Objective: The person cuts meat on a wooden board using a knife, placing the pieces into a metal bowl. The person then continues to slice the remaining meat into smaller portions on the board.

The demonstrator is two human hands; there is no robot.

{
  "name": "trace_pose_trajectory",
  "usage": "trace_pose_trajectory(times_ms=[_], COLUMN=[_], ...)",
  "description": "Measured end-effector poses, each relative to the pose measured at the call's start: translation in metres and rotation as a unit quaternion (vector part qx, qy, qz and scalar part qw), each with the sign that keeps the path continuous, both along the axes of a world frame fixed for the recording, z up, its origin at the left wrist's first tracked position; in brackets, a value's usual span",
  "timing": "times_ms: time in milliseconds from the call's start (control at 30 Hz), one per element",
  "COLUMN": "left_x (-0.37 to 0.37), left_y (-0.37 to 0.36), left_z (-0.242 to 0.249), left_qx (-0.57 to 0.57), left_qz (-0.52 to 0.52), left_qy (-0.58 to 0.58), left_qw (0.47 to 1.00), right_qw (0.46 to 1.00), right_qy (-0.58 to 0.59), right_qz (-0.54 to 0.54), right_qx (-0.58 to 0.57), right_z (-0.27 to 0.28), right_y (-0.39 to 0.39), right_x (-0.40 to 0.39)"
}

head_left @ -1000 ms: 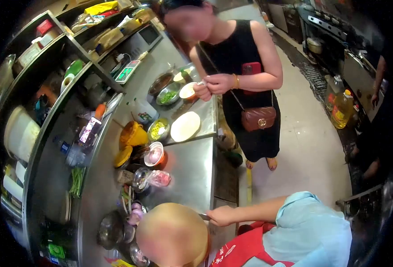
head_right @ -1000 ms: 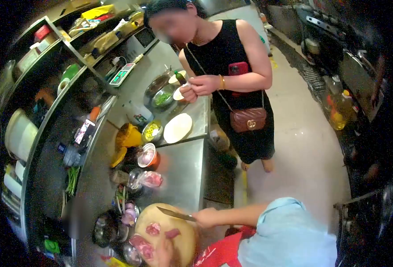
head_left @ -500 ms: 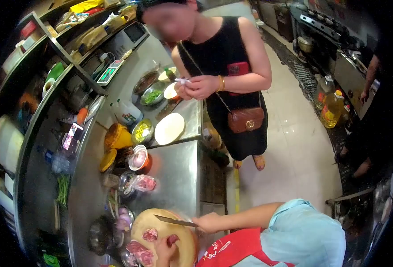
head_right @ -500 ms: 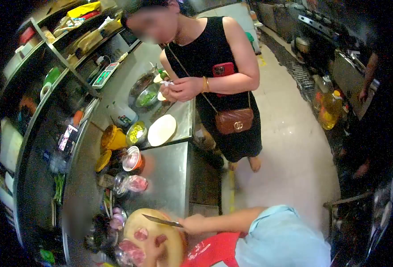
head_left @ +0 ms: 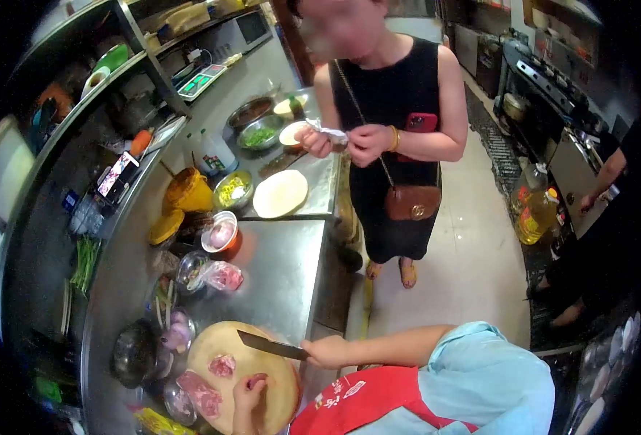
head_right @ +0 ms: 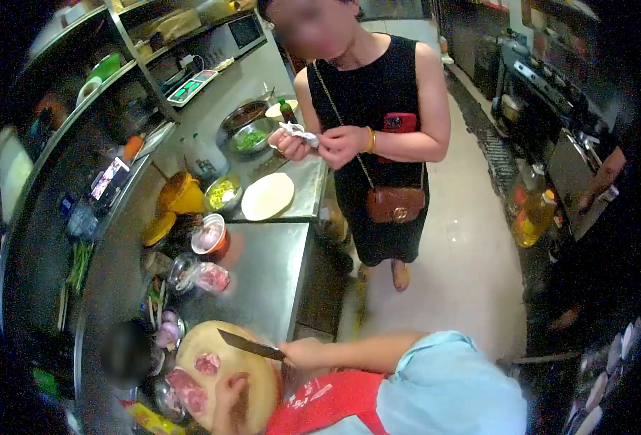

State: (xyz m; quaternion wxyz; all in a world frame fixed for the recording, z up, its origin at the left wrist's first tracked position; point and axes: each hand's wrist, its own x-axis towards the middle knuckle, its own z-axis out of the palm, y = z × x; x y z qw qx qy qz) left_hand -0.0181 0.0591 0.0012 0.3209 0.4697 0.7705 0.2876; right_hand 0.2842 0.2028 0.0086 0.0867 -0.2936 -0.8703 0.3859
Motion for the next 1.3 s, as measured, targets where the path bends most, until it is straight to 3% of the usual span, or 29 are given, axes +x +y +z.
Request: trace_pose_trajectory(times_ms=[100, 200, 433, 533, 567, 633, 667, 733, 767, 833, 933, 1000, 1033, 1133, 1233, 1300], left_x=[0.022, 0.010, 0.007, 0.020, 0.018, 0.018, 0.018, 0.041, 0.035, 0.021, 0.024, 0.021, 0.022, 0.024, 0.054, 0.061], left_y=[-0.008, -0.030, -0.048, -0.058, -0.063, -0.063, -0.066, -0.067, -0.068, -0.081, -0.086, -0.094, -0.097, -0.091, -0.079, -0.083], left_z=[0.040, 0.029, -0.023, -0.018, -0.023, -0.023, -0.021, 0.021, 0.014, -0.004, -0.011, 0.004, 0.009, 0.010, 0.027, -0.002], left_qx=[0.090, 0.230, 0.262, 0.263, 0.265, 0.267, 0.249, 0.207, 0.209, 0.212, 0.297, 0.154, 0.076, 0.179, 0.036, 0.022], left_qz=[0.163, 0.269, 0.185, 0.203, 0.258, 0.357, 0.358, 0.358, 0.351, 0.341, 0.362, 0.354, 0.340, 0.279, 0.078, 0.060], left_qy=[-0.269, -0.480, -0.754, -0.753, -0.711, -0.615, -0.576, -0.486, -0.453, -0.383, -0.185, 0.033, 0.140, 0.224, 0.418, 0.468], left_qw=[0.945, 0.803, 0.574, 0.569, 0.599, 0.650, 0.692, 0.769, 0.793, 0.832, 0.864, 0.922, 0.927, 0.916, 0.905, 0.881], right_qw=[0.999, 0.998, 0.998, 0.971, 0.993, 0.973, 0.957, 0.981, 0.989, 0.994, 0.996, 0.997, 0.997, 0.996, 0.994, 0.993], right_qy=[-0.024, -0.056, -0.058, -0.102, -0.075, -0.086, -0.090, -0.084, -0.084, -0.090, -0.075, -0.066, -0.067, -0.076, -0.088, -0.099], right_qz=[0.022, 0.042, 0.037, -0.042, -0.006, -0.077, -0.113, -0.053, -0.024, 0.019, 0.032, 0.028, 0.030, 0.027, 0.029, 0.041], right_qx=[0.000, -0.007, 0.001, -0.214, -0.090, -0.200, -0.251, -0.165, -0.118, -0.056, -0.026, -0.017, -0.006, -0.031, -0.060, -0.051], right_z=[0.004, 0.021, 0.012, 0.018, 0.030, 0.032, 0.031, 0.000, -0.015, 0.004, 0.019, 0.020, 0.020, 0.032, 0.035, 0.036], right_y=[0.002, 0.002, 0.008, 0.010, 0.005, 0.002, 0.003, 0.005, 0.008, 0.008, 0.006, 0.003, 0.003, 0.005, 0.005, 0.005], right_x=[0.000, -0.002, -0.020, -0.029, -0.023, -0.028, -0.033, -0.045, -0.048, -0.038, -0.033, -0.033, -0.032, -0.030, -0.030, -0.031])
